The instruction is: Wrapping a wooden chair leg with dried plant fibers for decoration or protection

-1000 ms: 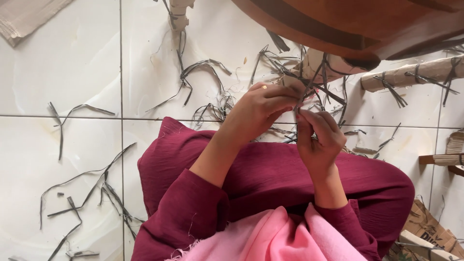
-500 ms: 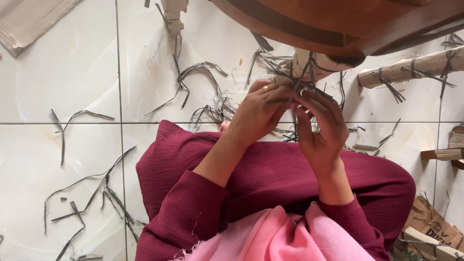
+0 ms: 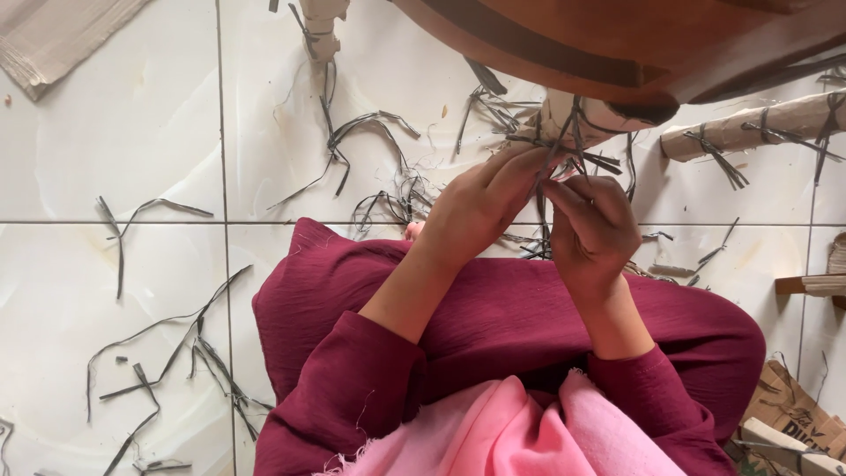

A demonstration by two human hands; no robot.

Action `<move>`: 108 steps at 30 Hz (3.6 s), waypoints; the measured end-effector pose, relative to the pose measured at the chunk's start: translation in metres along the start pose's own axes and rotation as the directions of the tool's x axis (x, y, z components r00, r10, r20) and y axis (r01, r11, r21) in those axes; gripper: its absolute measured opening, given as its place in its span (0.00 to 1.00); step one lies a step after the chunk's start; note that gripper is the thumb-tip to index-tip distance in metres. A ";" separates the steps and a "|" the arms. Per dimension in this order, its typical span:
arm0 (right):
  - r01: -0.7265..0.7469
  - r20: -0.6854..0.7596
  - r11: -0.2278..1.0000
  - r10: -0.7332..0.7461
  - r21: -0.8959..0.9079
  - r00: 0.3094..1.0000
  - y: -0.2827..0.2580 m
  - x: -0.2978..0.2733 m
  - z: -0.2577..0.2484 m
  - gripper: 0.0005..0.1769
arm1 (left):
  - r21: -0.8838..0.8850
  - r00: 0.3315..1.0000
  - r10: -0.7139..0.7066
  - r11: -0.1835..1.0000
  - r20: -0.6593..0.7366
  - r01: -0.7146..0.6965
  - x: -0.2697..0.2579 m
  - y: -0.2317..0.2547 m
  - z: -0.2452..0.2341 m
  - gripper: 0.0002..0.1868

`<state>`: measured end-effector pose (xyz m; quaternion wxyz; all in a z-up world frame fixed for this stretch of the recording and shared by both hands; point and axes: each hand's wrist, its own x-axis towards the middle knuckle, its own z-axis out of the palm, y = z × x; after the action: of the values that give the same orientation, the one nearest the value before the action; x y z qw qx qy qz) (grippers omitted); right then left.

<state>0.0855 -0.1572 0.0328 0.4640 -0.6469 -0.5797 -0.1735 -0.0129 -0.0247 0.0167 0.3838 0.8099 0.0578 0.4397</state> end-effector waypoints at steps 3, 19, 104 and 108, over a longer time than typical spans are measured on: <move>0.013 0.013 0.998 -0.012 -0.061 1.000 0.007 -0.005 0.005 0.11 | -0.007 1.000 -0.018 1.000 -0.016 0.018 0.002 0.007 0.001 0.14; -0.652 0.310 0.755 0.604 0.073 0.734 -0.012 0.016 -0.020 0.10 | -0.638 0.510 -0.778 0.189 0.366 0.747 -0.035 0.031 0.032 0.12; -0.582 0.206 0.809 0.558 0.082 0.804 0.002 0.004 -0.031 0.05 | 0.242 0.995 0.047 0.968 0.085 -0.066 -0.015 -0.018 0.037 0.09; -0.628 0.190 0.776 0.609 0.060 0.770 0.001 -0.001 -0.025 0.04 | 0.223 0.998 0.062 0.973 0.005 -0.062 -0.009 -0.012 0.031 0.04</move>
<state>0.0942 -0.1781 0.0445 0.4853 -0.7843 -0.3787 0.0768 0.0083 -0.0384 -0.0072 0.2763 0.8490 0.0820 0.4429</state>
